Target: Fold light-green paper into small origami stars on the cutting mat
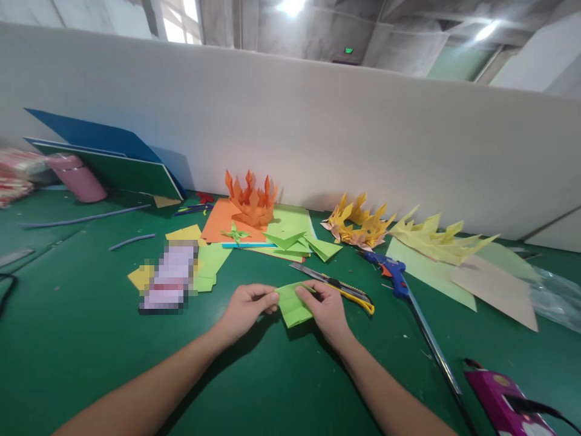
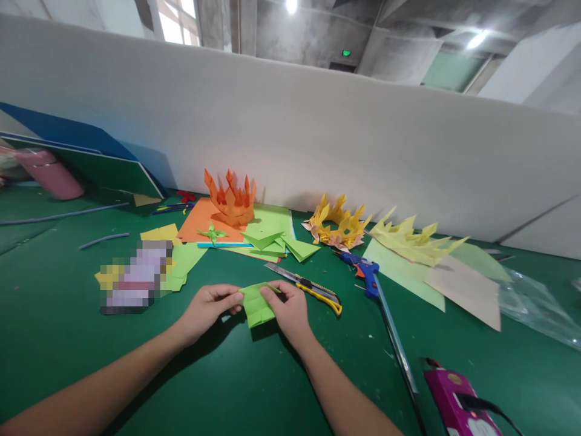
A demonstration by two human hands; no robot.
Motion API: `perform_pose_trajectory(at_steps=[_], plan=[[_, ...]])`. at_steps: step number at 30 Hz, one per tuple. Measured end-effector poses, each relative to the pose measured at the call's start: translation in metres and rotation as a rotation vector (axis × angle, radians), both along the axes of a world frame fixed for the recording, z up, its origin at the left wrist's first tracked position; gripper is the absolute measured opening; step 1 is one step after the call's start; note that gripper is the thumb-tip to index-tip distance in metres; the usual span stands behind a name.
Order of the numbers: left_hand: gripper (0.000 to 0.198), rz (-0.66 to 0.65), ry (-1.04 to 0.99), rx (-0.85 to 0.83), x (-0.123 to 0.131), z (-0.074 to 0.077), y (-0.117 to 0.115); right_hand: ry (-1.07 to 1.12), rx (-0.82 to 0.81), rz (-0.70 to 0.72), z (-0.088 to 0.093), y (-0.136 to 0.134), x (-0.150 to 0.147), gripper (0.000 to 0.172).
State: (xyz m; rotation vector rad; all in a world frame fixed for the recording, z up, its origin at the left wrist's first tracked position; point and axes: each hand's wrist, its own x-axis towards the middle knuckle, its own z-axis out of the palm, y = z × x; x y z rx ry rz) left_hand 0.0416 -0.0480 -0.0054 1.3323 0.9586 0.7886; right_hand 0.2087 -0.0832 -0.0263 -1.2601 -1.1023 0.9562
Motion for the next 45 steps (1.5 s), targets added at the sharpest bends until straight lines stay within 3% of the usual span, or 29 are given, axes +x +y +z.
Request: perform_pose_trajectory(at_steps=[3,7,12,19,29,37,41,45], plan=[[0.029,-0.034,-0.007,-0.008,0.001,-0.001,-0.001,-0.052,0.016,0.020,0.000,0.000,0.000,0.021],[0.025,-0.059,0.104,0.113,0.001,-0.003,-0.003,-0.151,0.075,0.077,0.000,-0.002,-0.004,0.014],[0.029,0.005,0.179,0.134,0.001,-0.002,-0.002,-0.110,0.082,0.065,-0.002,-0.003,-0.006,0.019],[0.025,-0.012,0.178,0.108,0.002,0.000,-0.004,-0.162,0.126,0.028,-0.004,-0.002,-0.002,0.019],[0.019,-0.046,0.323,0.265,0.002,-0.002,-0.007,-0.296,0.177,0.050,0.000,-0.004,-0.004,0.022],[0.014,-0.014,0.205,0.223,0.002,-0.011,0.000,-0.238,0.160,0.101,-0.002,-0.003,-0.007,0.016],[0.022,0.089,0.042,0.205,0.002,-0.015,0.003,-0.163,0.170,0.129,-0.006,-0.005,-0.012,0.030],[0.011,0.107,0.089,0.319,0.000,-0.012,0.001,-0.310,0.232,0.135,-0.007,-0.007,-0.014,0.011]])
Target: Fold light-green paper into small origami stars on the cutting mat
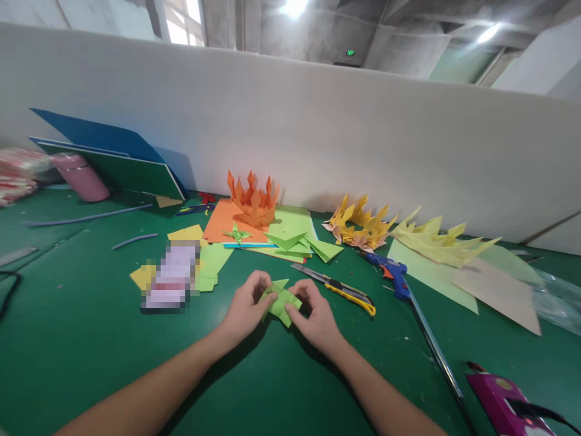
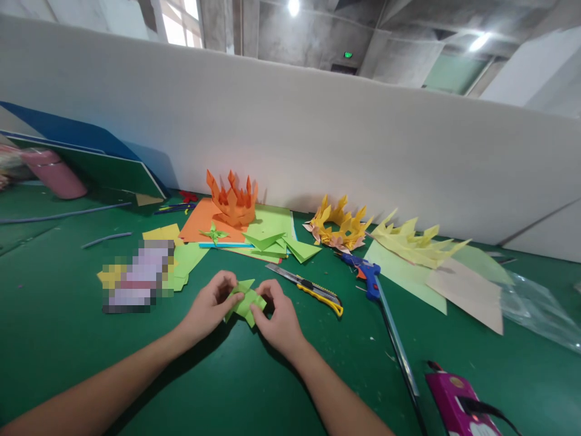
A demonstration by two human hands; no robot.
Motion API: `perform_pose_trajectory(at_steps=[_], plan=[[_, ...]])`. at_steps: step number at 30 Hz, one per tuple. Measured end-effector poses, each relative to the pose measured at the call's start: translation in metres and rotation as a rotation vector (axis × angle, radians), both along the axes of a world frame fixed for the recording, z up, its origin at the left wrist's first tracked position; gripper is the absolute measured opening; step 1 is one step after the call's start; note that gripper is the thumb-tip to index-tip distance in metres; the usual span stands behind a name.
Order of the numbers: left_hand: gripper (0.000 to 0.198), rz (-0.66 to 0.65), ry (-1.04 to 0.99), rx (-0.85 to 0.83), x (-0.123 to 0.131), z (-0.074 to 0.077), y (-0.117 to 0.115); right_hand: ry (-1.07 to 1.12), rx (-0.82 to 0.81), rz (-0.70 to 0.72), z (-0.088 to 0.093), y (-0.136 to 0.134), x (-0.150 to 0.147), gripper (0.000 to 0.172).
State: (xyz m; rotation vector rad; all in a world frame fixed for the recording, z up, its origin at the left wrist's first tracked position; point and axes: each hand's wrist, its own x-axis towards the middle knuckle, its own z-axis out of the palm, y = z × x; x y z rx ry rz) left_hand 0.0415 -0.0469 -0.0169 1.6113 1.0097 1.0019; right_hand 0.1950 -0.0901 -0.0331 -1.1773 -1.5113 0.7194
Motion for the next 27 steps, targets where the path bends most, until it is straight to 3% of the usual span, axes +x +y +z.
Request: perform_pose_trajectory(at_steps=[2,5,11,18,27], plan=[[0.004,-0.004,0.066,0.068,-0.0009,0.0024,-0.0004,-0.075,0.021,-0.014,0.0009,0.0006,0.0007,0.003],[0.014,0.001,0.094,0.099,-0.0016,0.0045,0.0002,-0.110,-0.005,-0.001,0.0021,0.0015,0.0022,0.010],[0.015,0.027,0.019,-0.059,-0.0014,0.0044,0.0018,-0.082,-0.012,0.037,0.0038,0.0004,0.0026,0.027],[0.022,0.019,-0.073,-0.215,-0.0010,0.0049,0.0032,0.020,-0.035,0.070,0.0012,0.0031,0.0062,0.023],[0.023,-0.002,-0.113,-0.216,-0.0014,0.0027,0.0025,0.021,-0.035,0.037,0.0012,0.0032,0.0066,0.019]])
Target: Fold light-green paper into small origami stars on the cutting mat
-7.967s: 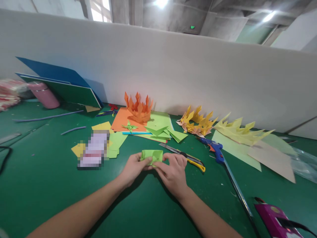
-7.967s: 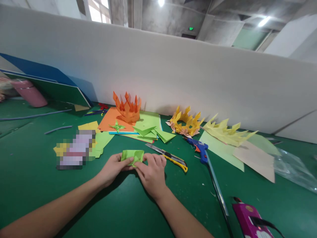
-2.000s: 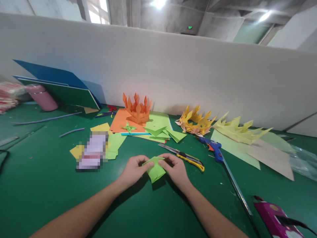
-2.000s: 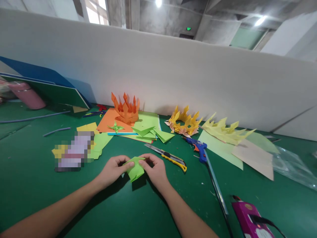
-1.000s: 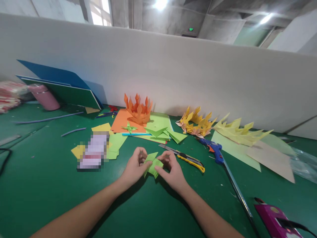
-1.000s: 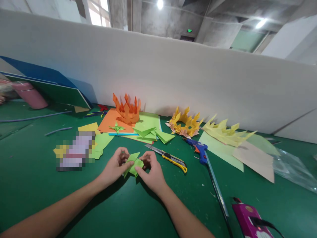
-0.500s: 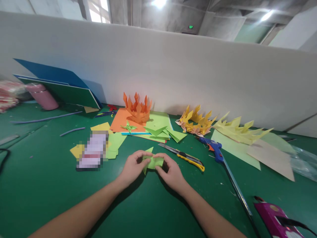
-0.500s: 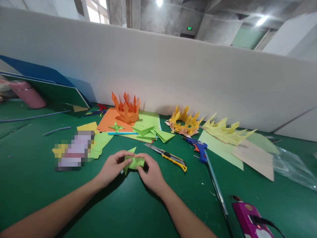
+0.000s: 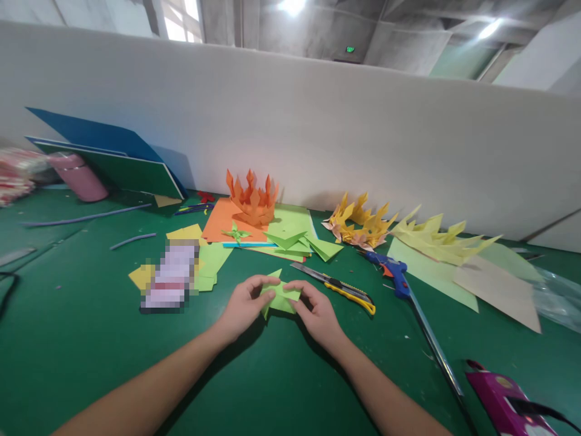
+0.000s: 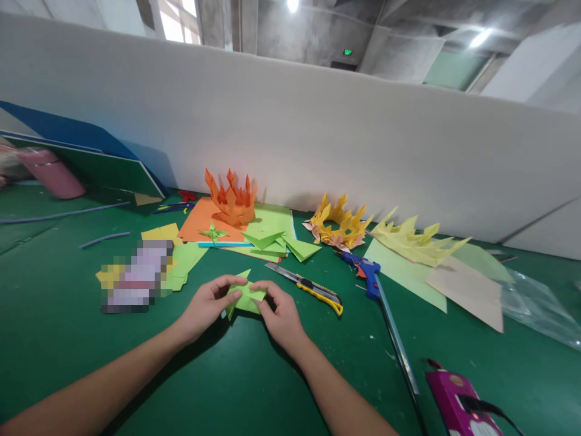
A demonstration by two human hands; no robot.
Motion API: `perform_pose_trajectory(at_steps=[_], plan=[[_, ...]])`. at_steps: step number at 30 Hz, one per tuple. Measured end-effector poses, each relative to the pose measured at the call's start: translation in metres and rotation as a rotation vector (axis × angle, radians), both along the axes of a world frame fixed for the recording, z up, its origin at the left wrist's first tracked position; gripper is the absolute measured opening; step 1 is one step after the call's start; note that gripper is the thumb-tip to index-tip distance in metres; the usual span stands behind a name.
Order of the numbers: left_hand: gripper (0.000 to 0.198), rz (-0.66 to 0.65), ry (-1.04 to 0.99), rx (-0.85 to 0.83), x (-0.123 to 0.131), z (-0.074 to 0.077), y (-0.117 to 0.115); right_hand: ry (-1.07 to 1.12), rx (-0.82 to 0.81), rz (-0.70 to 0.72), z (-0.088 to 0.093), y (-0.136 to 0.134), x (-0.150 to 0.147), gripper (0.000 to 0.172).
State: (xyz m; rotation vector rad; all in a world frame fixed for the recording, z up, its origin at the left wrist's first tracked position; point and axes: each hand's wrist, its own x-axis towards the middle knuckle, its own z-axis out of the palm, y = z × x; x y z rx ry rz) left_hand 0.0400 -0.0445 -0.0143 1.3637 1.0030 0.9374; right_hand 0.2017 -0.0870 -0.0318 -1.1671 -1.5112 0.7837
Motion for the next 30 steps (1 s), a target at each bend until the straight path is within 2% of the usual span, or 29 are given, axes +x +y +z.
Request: perform_pose_trajectory(at_steps=[4,11,17,23,30], plan=[[0.024,-0.021,-0.001,0.026,0.002,-0.004,0.000,-0.007,0.005,-0.029,0.002,0.000,0.000,0.015],[0.020,-0.022,0.139,0.261,0.002,-0.011,-0.002,-0.001,-0.001,-0.087,0.001,0.001,-0.003,0.010],[0.019,-0.032,0.229,0.425,0.002,-0.009,-0.005,0.090,-0.055,-0.149,0.003,-0.001,-0.008,0.012],[0.020,-0.058,0.260,0.491,0.003,-0.006,-0.008,0.179,-0.136,-0.187,0.003,-0.001,-0.012,0.016],[0.022,-0.057,0.269,0.510,0.004,-0.005,-0.010,0.188,-0.140,-0.216,0.001,-0.002,-0.014,0.015]])
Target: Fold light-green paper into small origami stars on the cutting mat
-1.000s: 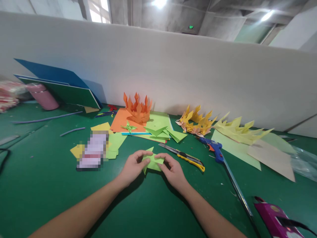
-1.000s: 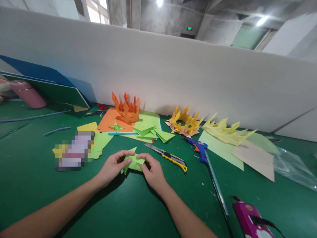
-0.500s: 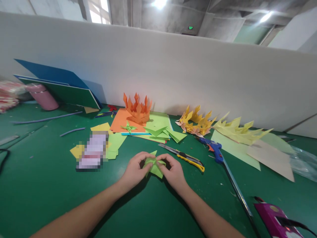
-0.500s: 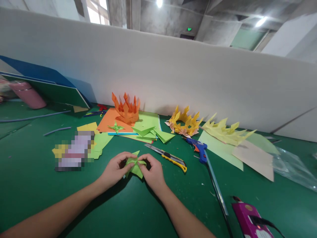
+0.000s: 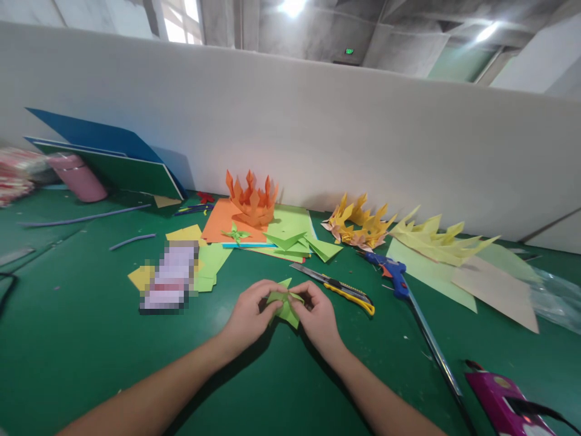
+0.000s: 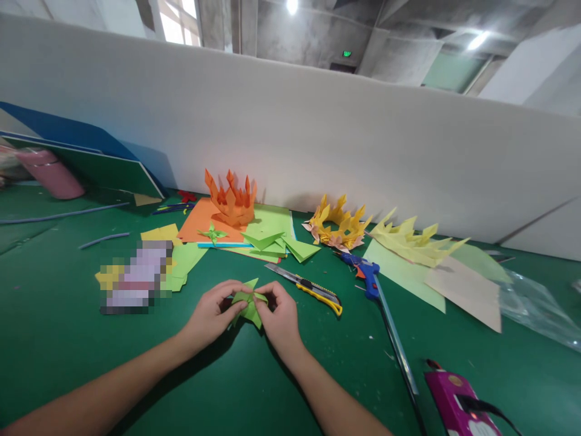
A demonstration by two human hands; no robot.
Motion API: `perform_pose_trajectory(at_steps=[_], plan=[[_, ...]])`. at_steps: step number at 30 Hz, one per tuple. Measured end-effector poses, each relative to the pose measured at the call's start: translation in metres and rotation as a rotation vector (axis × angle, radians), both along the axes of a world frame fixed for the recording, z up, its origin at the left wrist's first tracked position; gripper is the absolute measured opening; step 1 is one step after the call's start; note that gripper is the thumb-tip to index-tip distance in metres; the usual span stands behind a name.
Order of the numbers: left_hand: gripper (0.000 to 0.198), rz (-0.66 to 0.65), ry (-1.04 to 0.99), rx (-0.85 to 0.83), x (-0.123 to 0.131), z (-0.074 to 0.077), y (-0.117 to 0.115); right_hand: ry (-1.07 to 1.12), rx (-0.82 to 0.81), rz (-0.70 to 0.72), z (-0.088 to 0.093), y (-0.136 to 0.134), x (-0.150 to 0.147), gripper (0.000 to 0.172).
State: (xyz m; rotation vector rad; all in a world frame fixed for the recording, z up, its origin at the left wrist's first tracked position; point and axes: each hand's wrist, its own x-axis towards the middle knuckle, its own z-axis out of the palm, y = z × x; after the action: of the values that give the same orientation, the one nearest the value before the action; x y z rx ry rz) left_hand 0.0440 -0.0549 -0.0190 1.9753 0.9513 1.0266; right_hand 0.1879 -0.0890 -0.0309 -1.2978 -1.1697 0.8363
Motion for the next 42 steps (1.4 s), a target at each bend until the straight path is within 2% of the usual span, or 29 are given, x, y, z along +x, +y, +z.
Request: perform_pose_trajectory(at_steps=[8,12,19,26,33,37,42], plan=[[0.016,0.023,-0.011,-0.089,0.001,0.004,-0.002,-0.033,0.056,-0.041,-0.001,-0.001,-0.002,0.011],[0.008,0.052,-0.077,-0.212,0.004,0.003,-0.004,-0.038,0.086,-0.044,-0.001,-0.002,-0.004,0.008],[0.027,0.078,-0.247,-0.391,0.008,-0.002,-0.003,-0.036,0.101,0.013,0.001,-0.004,-0.006,0.011],[0.025,0.069,-0.207,-0.379,0.008,-0.001,-0.003,-0.072,0.126,-0.002,0.001,-0.005,-0.007,0.011],[0.024,0.112,-0.256,-0.321,0.009,0.006,-0.007,-0.022,0.161,0.023,0.002,-0.005,-0.010,0.026],[0.023,0.098,-0.141,-0.280,0.008,0.008,-0.008,-0.008,0.188,0.035,0.001,-0.007,-0.012,0.035],[0.021,0.095,-0.065,-0.224,0.007,0.008,-0.009,0.046,0.146,-0.004,0.002,-0.007,-0.011,0.037]])
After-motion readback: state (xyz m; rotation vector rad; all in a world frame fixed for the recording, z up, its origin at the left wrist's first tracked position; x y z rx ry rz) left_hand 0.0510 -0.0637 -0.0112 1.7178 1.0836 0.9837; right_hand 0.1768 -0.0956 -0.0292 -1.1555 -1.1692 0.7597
